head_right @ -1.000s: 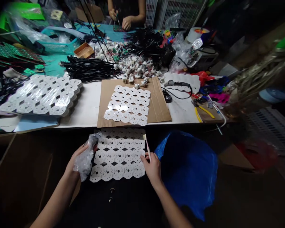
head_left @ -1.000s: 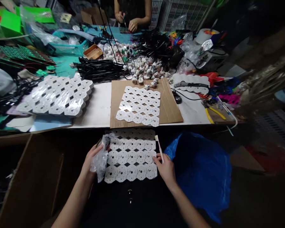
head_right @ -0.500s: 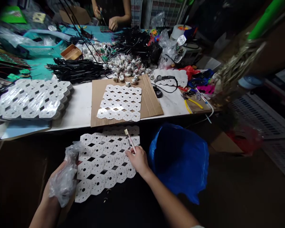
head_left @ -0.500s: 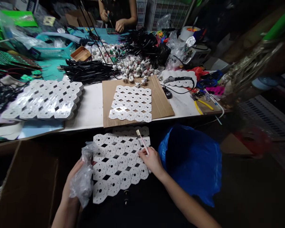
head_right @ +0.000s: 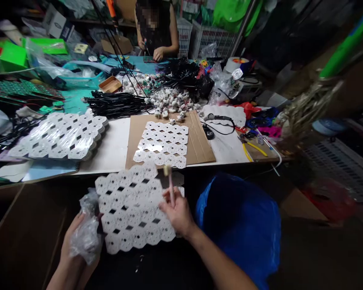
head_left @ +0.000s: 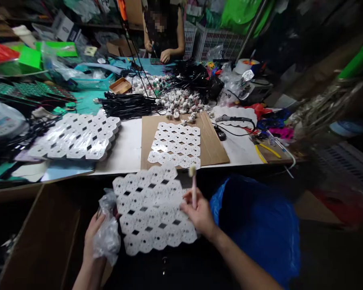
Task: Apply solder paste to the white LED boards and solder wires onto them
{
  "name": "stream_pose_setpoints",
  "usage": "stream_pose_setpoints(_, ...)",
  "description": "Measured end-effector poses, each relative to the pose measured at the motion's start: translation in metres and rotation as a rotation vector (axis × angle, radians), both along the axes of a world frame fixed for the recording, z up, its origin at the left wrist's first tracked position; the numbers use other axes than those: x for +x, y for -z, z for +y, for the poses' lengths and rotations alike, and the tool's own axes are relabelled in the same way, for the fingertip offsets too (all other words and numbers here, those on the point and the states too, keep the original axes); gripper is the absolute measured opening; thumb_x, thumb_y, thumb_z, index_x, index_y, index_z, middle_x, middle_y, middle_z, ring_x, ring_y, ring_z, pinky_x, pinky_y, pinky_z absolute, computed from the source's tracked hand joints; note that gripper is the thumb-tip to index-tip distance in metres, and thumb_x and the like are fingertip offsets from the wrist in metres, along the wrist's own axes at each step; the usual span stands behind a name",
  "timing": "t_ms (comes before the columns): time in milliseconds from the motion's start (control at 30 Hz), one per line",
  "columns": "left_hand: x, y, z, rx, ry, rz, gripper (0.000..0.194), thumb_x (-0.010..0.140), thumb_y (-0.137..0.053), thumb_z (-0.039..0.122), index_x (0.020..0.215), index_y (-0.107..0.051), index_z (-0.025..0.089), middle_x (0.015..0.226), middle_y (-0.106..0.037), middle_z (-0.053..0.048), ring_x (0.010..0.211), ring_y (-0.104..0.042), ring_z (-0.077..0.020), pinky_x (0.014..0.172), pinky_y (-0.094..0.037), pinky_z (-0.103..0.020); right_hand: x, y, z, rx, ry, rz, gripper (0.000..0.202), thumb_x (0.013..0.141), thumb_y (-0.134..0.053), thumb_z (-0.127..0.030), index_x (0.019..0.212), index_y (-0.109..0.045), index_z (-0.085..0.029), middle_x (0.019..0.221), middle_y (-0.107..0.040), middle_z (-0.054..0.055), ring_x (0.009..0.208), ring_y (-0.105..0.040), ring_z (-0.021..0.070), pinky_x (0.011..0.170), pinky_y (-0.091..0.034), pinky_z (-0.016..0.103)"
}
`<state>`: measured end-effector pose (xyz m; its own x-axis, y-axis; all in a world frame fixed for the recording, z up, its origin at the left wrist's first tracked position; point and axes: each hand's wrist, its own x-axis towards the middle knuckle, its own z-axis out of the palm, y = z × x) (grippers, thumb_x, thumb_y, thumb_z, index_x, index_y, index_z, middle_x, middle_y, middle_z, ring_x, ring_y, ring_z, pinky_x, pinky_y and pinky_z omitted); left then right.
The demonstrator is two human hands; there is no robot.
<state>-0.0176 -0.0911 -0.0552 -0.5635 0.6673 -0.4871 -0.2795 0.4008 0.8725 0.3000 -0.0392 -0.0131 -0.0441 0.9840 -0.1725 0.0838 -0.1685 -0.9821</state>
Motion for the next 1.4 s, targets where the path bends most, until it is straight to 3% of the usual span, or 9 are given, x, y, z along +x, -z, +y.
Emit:
stream_pose_setpoints(133, 0.0, -0.001, 0.026, 0.044, 0.012, 0.401, 0.078, 0.053, -0.089, 0.042, 0.122, -0.06, 0.02, 0.116, -0.068, -0.009, 0.107, -0.066, -0.0302, 0.099, -0.051, -0.047, 0.027, -0.013, 0.079, 0.033, 0.244, 0.107, 0.04, 0.069, -0.075, -0.039, 0.097, -0.052, -0.022, 0.067, -0.046, -0.01, 0.043, -0.038, 0.0048, 0.035, -0.032, 0.016)
stream_pose_setpoints(233, 0.007, 0.011, 0.041, 0.11, 0.206, 0.552, 0.073, 0.053, -0.089, 0.038, 0.118, -0.059, 0.02, 0.117, -0.066, -0.01, 0.11, -0.064, -0.0295, 0.101, -0.049, -0.046, 0.042, -0.008, 0.136, 0.065, 0.351, 0.106, 0.051, 0.061, -0.078, -0.043, 0.097, -0.049, -0.022, 0.064, -0.048, -0.011, 0.04, -0.034, 0.004, 0.034, -0.029, 0.016)
stream_pose_setpoints(367, 0.014, 0.026, 0.05, 0.139, 0.372, 0.644, 0.065, 0.06, -0.085, 0.037, 0.117, -0.058, 0.022, 0.118, -0.064, -0.009, 0.111, -0.063, -0.0287, 0.101, -0.048, -0.045, 0.062, -0.003, 0.172, 0.074, 0.325, -0.23, 0.054, 0.064, -0.074, -0.057, 0.097, -0.052, -0.021, 0.063, -0.053, -0.007, 0.043, -0.04, 0.0088, 0.041, -0.036, 0.023)
stream_pose_setpoints(533, 0.016, 0.029, 0.054, 0.14, 0.476, 0.676, 0.063, 0.063, -0.083, 0.034, 0.119, -0.056, 0.023, 0.119, -0.064, -0.007, 0.111, -0.062, -0.0282, 0.098, -0.048, -0.044, 0.06, -0.023, 0.136, 0.431, 0.235, -0.974, 0.049, 0.089, -0.056, -0.057, 0.108, -0.069, -0.014, 0.087, -0.064, 0.011, 0.071, -0.059, 0.0227, 0.06, -0.049, 0.036)
stream_pose_setpoints(667, 0.014, 0.032, 0.058, 0.189, 0.557, 0.73, 0.068, 0.065, -0.082, 0.034, 0.126, -0.054, 0.023, 0.123, -0.062, -0.009, 0.115, -0.061, -0.0287, 0.1, -0.048, -0.044, 0.002, -0.017, 0.067, 0.296, -0.45, -0.793, 0.05, 0.106, -0.026, -0.041, 0.136, -0.06, -0.02, 0.087, -0.068, 0.008, 0.053, -0.056, 0.0153, 0.046, -0.046, 0.027)
stream_pose_setpoints(733, 0.014, 0.034, 0.06, 0.26, 0.595, 0.794, 0.068, 0.067, -0.081, 0.034, 0.128, -0.054, 0.022, 0.126, -0.059, -0.01, 0.118, -0.059, -0.0292, 0.103, -0.047, -0.044, -0.028, -0.003, 0.04, 0.261, -0.641, -0.729, 0.045, 0.105, -0.031, -0.033, 0.137, -0.06, -0.019, 0.097, -0.073, 0.009, 0.069, -0.066, 0.0178, 0.059, -0.055, 0.028)
stream_pose_setpoints(867, 0.017, 0.033, 0.061, 0.332, 0.621, 0.886, 0.061, 0.07, -0.079, 0.032, 0.125, -0.056, 0.021, 0.121, -0.058, -0.009, 0.115, -0.06, -0.0281, 0.101, -0.049, -0.044, -0.06, 0.02, 0.024, 0.255, -0.683, -0.754, 0.042, 0.103, -0.039, -0.025, 0.139, -0.058, -0.018, 0.113, -0.074, 0.01, 0.097, -0.07, 0.0232, 0.087, -0.056, 0.034)
stream_pose_setpoints(1200, 0.024, 0.023, 0.061, 0.328, 0.58, 0.892, 0.059, 0.07, -0.078, 0.031, 0.124, -0.057, 0.021, 0.121, -0.058, -0.01, 0.115, -0.059, -0.0278, 0.101, -0.048, -0.043, -0.07, 0.022, 0.03, 0.273, -0.712, -0.811, 0.041, 0.103, -0.04, -0.027, 0.139, -0.058, -0.021, 0.11, -0.075, 0.009, 0.091, -0.072, 0.0225, 0.081, -0.057, 0.033)
stream_pose_setpoints(1400, 0.002, 0.032, 0.052, 0.067, 0.232, 0.553, 0.069, 0.056, -0.088, 0.038, 0.116, -0.061, 0.018, 0.112, -0.064, -0.009, 0.109, -0.062, -0.0292, 0.101, -0.047, -0.047, -0.04, 0.025, 0.052, 0.233, -0.619, -0.875, 0.039, 0.104, -0.038, -0.029, 0.135, -0.061, -0.023, 0.115, -0.074, 0.007, 0.093, -0.071, 0.0202, 0.079, -0.055, 0.029)
